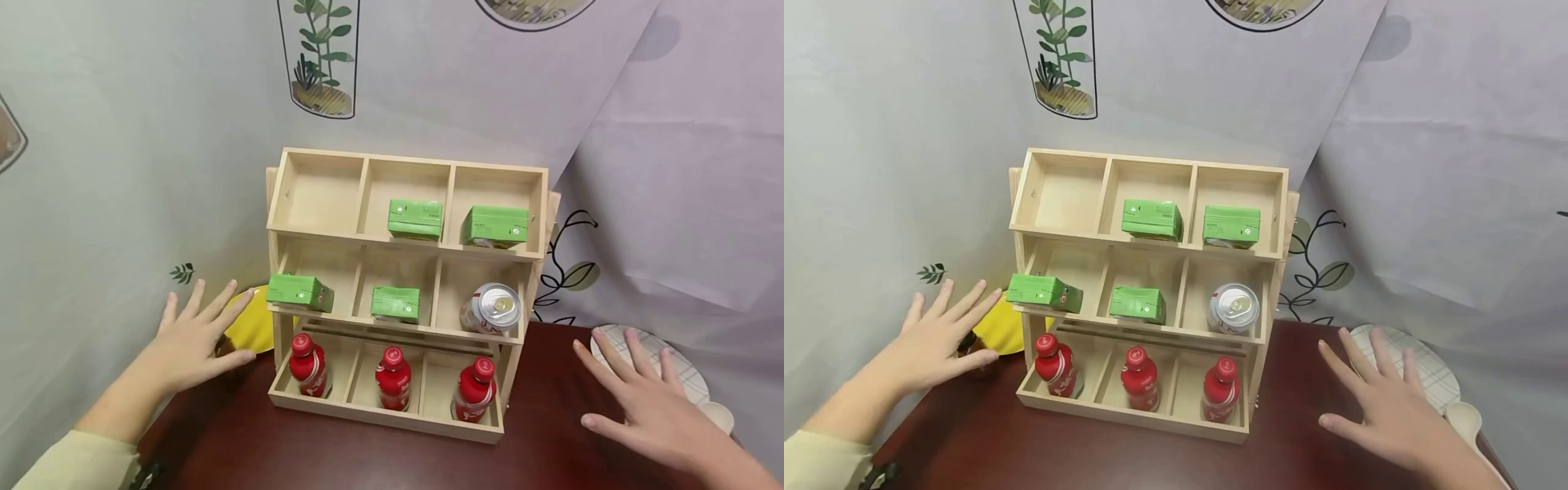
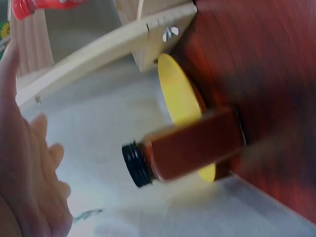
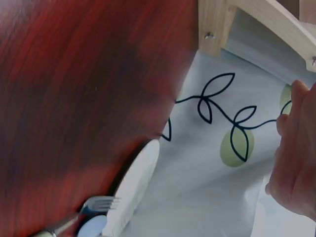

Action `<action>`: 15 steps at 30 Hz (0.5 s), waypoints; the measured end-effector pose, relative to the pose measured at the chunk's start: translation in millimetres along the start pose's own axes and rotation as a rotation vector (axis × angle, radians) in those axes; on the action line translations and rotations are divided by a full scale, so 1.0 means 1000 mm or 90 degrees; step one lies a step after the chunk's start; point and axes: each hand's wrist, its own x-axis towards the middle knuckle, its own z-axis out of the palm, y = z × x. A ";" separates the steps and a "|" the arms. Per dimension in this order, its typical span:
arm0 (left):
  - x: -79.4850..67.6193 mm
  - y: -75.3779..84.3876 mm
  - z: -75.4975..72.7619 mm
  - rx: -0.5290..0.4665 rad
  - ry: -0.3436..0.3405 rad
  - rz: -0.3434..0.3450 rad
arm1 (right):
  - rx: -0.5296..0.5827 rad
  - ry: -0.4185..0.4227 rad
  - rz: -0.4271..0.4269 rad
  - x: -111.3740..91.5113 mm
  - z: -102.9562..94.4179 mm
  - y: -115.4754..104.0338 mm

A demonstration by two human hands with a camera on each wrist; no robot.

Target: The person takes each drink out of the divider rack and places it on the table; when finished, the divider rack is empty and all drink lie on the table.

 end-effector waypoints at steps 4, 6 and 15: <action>-0.001 0.010 0.003 -0.089 0.043 -0.018 | 0.129 -0.005 0.050 0.002 0.007 -0.010; -0.002 0.017 0.004 -0.156 0.066 -0.015 | 0.204 0.006 0.077 0.005 0.012 -0.018; -0.004 0.048 0.023 -0.449 0.100 -0.017 | 0.353 0.188 0.112 0.015 0.033 -0.065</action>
